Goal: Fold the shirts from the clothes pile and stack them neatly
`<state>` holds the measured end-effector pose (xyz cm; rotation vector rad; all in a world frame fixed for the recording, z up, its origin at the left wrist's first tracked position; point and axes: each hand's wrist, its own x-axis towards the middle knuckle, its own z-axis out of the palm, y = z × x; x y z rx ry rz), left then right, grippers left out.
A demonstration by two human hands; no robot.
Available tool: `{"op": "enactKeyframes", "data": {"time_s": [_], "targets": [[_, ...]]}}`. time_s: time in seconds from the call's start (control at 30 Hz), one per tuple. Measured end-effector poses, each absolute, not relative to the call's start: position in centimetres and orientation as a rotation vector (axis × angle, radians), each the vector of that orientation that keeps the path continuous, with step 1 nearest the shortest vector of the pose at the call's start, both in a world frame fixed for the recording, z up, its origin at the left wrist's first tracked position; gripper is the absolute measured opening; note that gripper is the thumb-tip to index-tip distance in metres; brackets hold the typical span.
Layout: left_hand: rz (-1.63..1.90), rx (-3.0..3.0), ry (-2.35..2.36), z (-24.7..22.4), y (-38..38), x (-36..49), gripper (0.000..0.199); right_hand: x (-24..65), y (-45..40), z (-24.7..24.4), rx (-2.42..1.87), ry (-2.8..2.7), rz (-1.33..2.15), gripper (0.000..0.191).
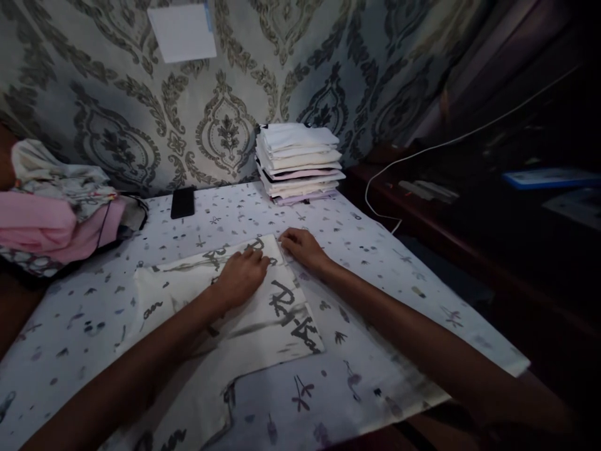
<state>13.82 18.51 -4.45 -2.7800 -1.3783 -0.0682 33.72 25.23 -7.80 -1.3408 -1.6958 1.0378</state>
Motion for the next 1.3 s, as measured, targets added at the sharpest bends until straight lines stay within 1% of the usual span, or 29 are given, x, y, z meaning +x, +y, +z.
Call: {"op": "enactKeyframes", "data": {"time_s": [0.07, 0.13, 0.23, 0.3, 0.37, 0.47, 0.53, 0.6, 0.7, 0.8, 0.87, 0.97, 1.17, 1.23, 1.3], "targets": [[-0.013, -2.763, -1.414, -4.5, 19.7, 15.3, 0.025, 33.8, 24.6, -7.5, -1.313, -1.513, 1.248, 0.013], [-0.045, -2.747, -1.549, -4.3, 20.6, 15.5, 0.026, 33.9, 24.0, -6.8, -1.294, -1.335, 1.449, 0.017], [-0.332, -2.670, -1.776, -4.0, 21.3, 14.7, 0.023, 33.4, 23.8, -5.7, -1.267, -1.141, 1.691, 0.021], [-0.565, -2.636, -1.806, -3.9, 21.2, 14.2, 0.021, 32.6, 24.3, -5.3, -1.209, -1.044, 1.826, 0.025], [-0.668, -2.703, -1.761, -3.8, 20.7, 13.9, 0.018, 31.6, 25.2, -5.4, -1.140, -0.958, 1.884, 0.025], [-0.667, -2.898, -1.649, -3.6, 19.8, 12.4, 0.021, 30.4, 26.4, -6.2, -1.136, -0.915, 1.798, 0.021], [-0.659, -2.885, -1.686, -3.7, 19.4, 9.7, 0.030, 30.0, 27.0, -7.0, -1.223, -0.954, 1.737, 0.028], [-0.616, -2.712, -1.865, -4.0, 18.7, 5.7, 0.038, 30.0, 27.5, -7.7, -1.300, -0.999, 1.717, 0.034], [-0.413, -2.406, -2.131, -5.5, 17.1, -0.8, 0.056, 30.1, 27.9, -8.2, -1.320, -1.045, 1.665, 0.036], [-0.171, -2.249, -2.232, -7.8, 15.5, -5.0, 0.070, 30.1, 28.0, -8.2, -1.367, -1.097, 1.549, 0.037], [-0.097, -2.209, -2.235, -9.1, 14.9, -6.1, 0.071, 30.0, 28.1, -8.1, -1.419, -1.133, 1.468, 0.038], [-0.114, -2.227, -2.210, -9.6, 14.6, -6.3, 0.071, 29.7, 28.0, -8.2, -1.446, -1.209, 1.383, 0.040], [-0.376, -2.305, -2.216, -7.7, 13.7, -6.5, 0.063, 30.7, 26.9, -8.1, -1.456, -1.522, 1.226, 0.046], [-0.409, -2.357, -2.133, -7.1, 13.2, -6.1, 0.059, 31.2, 26.2, -7.7, -1.496, -1.766, 0.977, 0.047], [-0.385, -2.460, -2.018, -6.6, 13.0, -5.1, 0.056, 31.3, 25.5, -7.2, -1.468, -2.019, 0.588, 0.045]]}}
